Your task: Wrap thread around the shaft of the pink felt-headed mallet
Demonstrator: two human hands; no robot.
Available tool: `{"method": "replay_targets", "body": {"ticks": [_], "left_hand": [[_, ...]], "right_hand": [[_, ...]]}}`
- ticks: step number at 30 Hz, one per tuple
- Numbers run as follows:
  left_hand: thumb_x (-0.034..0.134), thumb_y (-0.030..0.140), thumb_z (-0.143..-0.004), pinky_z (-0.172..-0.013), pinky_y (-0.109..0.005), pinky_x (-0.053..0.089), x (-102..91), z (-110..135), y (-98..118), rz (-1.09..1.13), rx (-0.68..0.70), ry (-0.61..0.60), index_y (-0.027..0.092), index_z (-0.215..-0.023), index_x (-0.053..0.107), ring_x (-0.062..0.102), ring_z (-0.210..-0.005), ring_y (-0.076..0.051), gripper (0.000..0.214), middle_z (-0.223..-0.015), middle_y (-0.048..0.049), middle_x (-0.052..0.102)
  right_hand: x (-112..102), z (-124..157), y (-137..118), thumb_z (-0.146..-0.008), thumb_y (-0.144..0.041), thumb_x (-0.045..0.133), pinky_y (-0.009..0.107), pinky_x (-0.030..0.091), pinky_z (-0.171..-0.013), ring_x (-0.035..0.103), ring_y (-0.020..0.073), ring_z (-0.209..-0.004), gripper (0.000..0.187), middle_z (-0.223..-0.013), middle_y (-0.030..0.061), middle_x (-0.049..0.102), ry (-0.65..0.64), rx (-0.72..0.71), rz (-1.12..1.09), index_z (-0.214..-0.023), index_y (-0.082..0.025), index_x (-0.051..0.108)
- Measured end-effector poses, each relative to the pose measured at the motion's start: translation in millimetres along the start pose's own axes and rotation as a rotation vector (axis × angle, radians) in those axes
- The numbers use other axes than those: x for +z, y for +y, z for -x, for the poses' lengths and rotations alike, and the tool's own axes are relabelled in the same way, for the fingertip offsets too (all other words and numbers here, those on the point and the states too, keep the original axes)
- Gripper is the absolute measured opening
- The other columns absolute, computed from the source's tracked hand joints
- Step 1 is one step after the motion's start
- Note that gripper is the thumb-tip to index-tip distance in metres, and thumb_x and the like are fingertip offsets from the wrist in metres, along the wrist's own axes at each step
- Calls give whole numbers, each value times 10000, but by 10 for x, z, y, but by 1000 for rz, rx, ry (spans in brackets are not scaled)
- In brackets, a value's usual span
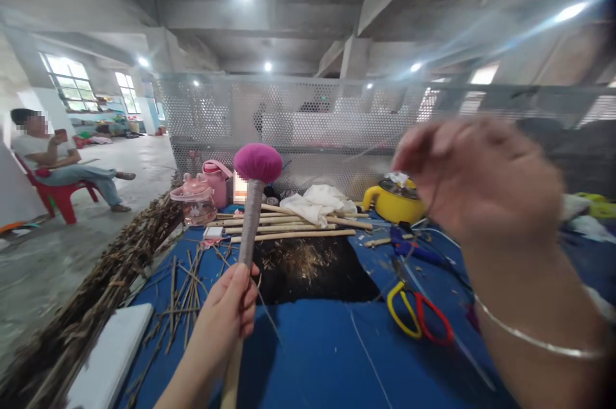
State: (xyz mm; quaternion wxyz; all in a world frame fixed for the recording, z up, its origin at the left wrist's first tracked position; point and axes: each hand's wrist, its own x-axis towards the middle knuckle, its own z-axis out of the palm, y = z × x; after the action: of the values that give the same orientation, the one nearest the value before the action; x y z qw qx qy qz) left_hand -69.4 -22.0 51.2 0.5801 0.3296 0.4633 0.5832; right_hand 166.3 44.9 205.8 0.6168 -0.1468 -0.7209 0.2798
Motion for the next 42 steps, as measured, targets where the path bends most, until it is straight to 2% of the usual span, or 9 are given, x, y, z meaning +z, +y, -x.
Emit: {"method": "replay_targets", "body": {"ticks": [3, 8, 17, 19, 24, 31, 35, 37, 42], "left_hand": [[499, 506, -767, -339, -125, 176, 113, 215, -33, -26, 39, -16, 189, -875, 461, 167, -364, -10, 337, -509, 99, 279], [483, 485, -788, -332, -118, 190, 353, 618, -2, -84, 91, -51, 187, -875, 479, 192, -364, -14, 311, -514, 92, 268], [442, 437, -823, -329, -121, 200, 559, 974, 116, -252, 185, -170, 179, -852, 484, 234, -360, -19, 263, -527, 77, 287], [433, 440, -825, -327, -123, 195, 545, 932, 140, -286, 176, -200, 178, -841, 479, 233, -356, -18, 266, -528, 77, 292], [443, 477, -807, -325, -134, 167, 535, 675, 123, -349, 113, -285, 188, -834, 457, 213, -358, -24, 291, -528, 81, 295], [461, 546, -757, -347, -139, 127, 583, 50, -54, -351, -24, -357, 190, -834, 447, 181, -350, -15, 364, -528, 96, 297], [454, 561, -753, -346, -132, 128, 542, -332, -193, -311, -63, -350, 199, -830, 432, 183, -339, -17, 370, -511, 107, 280], [452, 574, -749, -336, -134, 133, 529, -466, -240, -328, -53, -328, 198, -805, 418, 190, -331, -18, 382, -507, 107, 291], [440, 549, -771, -319, -155, 165, 506, -599, -300, -413, -2, -313, 181, -797, 462, 240, -322, -37, 370, -472, 98, 296]], "right_hand": [[-145, 614, 40, -804, -348, 541, 312, 432, -670, 544, 169, -710, 169, -752, 53, 586, -323, 363, -7, -703, -215, 568], [-436, 1307, -2, -754, -404, 598, 236, 378, -519, 481, 113, -546, 265, -638, 10, 529, -534, 779, -181, -830, -193, 457], [-558, 1823, -704, -712, -281, 618, 235, 380, -536, 517, 136, -607, 178, -664, 10, 567, -1031, 798, 346, -877, -217, 631], [-530, 1905, -787, -661, -333, 669, 318, 437, -686, 579, 228, -820, 280, -843, 69, 638, -979, 749, 468, -928, -248, 662], [-442, 1893, -612, -671, -465, 647, 488, 231, -1008, 308, 331, -1251, 557, -1335, 100, 418, -644, 685, 581, -1187, -281, 547], [-157, 1534, 630, -710, -482, 610, 358, 412, -869, 538, 214, -994, 472, -1072, 99, 584, -503, 812, 173, -1065, -179, 538], [122, 1182, 1269, -748, -548, 527, 286, 462, -706, 578, 150, -799, 403, -925, 57, 593, -192, 916, -106, -928, -188, 527], [261, 1055, 1385, -761, -569, 493, 277, 467, -689, 583, 145, -788, 417, -910, 56, 584, -128, 940, -302, -930, -189, 514], [428, 1106, 1304, -710, -412, 652, 226, 453, -589, 564, 97, -653, 427, -835, 8, 563, -371, 1021, -544, -1031, -207, 459]]}}
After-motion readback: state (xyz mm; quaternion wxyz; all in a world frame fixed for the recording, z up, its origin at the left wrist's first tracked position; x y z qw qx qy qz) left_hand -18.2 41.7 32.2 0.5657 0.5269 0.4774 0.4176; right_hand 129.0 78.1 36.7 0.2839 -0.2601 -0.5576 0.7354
